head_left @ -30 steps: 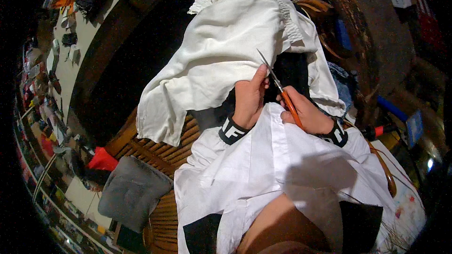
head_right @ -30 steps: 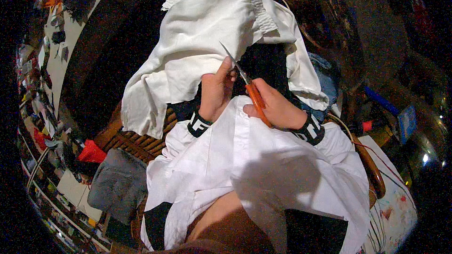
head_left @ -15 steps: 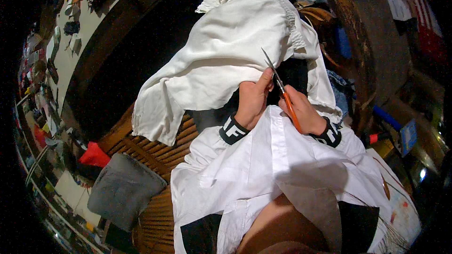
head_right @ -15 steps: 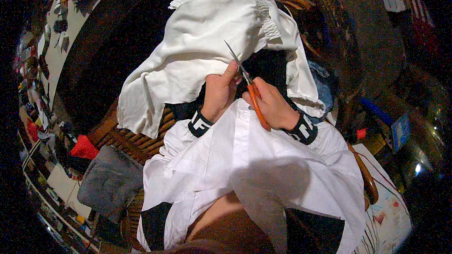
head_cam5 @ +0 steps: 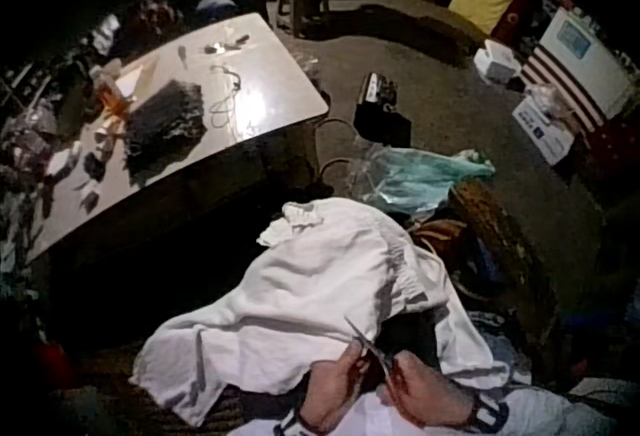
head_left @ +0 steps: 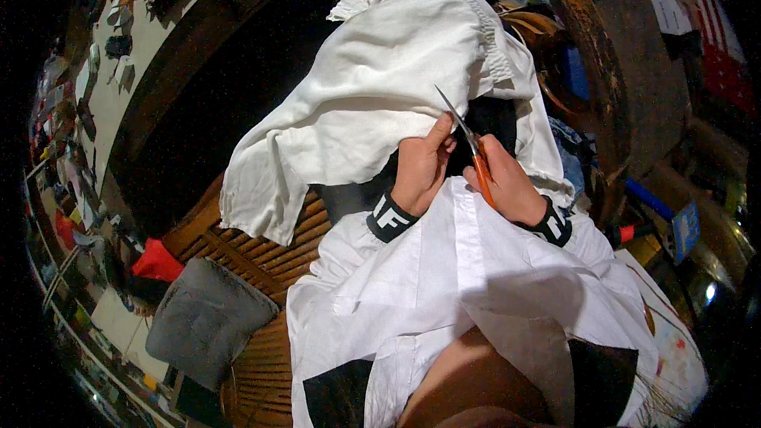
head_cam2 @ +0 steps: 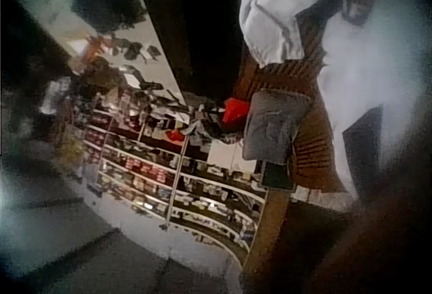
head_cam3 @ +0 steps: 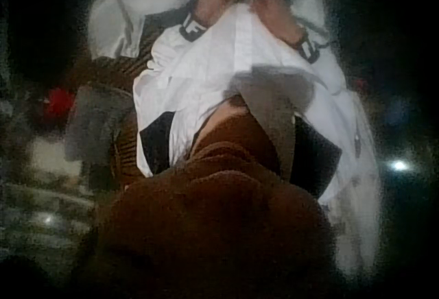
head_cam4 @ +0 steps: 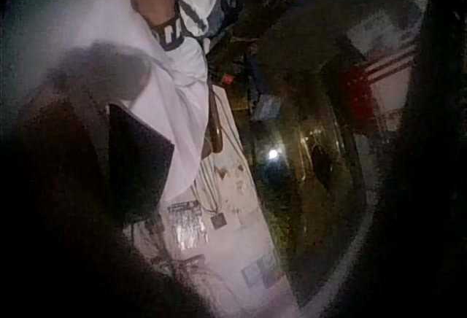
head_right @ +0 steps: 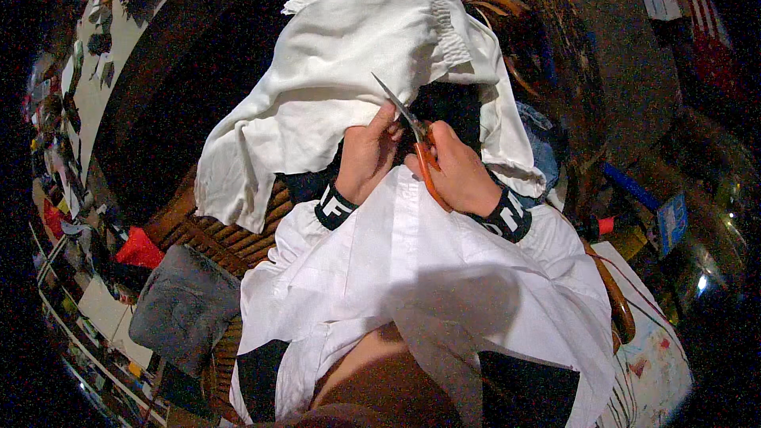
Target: The person uses orange-handled scissors to cut a white garment resting on their lap. They repeatedly trim the fabric, occasionally pausing to adjust the material or remove cut pieces.
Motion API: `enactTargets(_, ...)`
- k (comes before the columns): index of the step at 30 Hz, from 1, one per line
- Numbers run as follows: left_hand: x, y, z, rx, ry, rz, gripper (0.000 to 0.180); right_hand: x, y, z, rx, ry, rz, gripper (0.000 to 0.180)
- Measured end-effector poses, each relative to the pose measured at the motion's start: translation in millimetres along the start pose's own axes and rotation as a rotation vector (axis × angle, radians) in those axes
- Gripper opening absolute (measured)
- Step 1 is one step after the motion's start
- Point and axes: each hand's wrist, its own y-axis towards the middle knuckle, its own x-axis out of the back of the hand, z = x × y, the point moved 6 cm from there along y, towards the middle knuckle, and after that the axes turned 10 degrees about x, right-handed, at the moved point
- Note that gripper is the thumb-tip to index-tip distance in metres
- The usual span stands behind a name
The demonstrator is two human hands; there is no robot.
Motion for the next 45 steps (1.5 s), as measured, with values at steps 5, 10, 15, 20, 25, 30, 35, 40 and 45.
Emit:
enactTargets(5,8.4,-0.7,1.2,0.004,0.198,-0.099,0.019,-1.6,5.6,2.9,0.058,0.032,0.014,0.044)
enactTargets(10,14.9,-5.2,-2.5,0.041,0.403,-0.200,0.023,-3.5,10.9,3.6,0.023,0.023,0.029,0.042)
enactTargets(15,15.1,-2.7,1.0,0.011,0.338,-0.113,0.024,-0.5,10.3,3.9,0.043,0.015,-0.050,0.037)
enactTargets(20,16.0,1.8,6.7,0.054,0.262,-0.063,0.024,0.1,6.7,-6.5,0.079,0.053,-0.074,0.036)
enactTargets(25,13.3,-2.6,10.3,0.250,0.304,0.047,0.023,-4.2,5.4,-23.4,0.100,0.065,-0.100,0.035)
enactTargets(30,-3.1,-56.5,-62.9,0.070,1.032,0.254,0.020,-10.9,11.3,-55.1,0.047,0.148,-0.067,0.029)
enactTargets(35,-34.1,-169.7,-207.7,-1.268,0.980,0.274,0.039,-23.0,9.8,-80.6,-0.153,0.527,0.026,0.018)
enactTargets(40,-61.6,-229.9,-186.8,-1.310,1.132,0.557,0.038,-26.9,8.6,-84.6,-0.243,0.738,-0.015,0.011)
enactTargets(45,-74.3,-232.2,-159.5,-1.268,1.167,0.596,0.037,-29.3,5.2,-98.4,-0.273,0.817,-0.116,0.025)
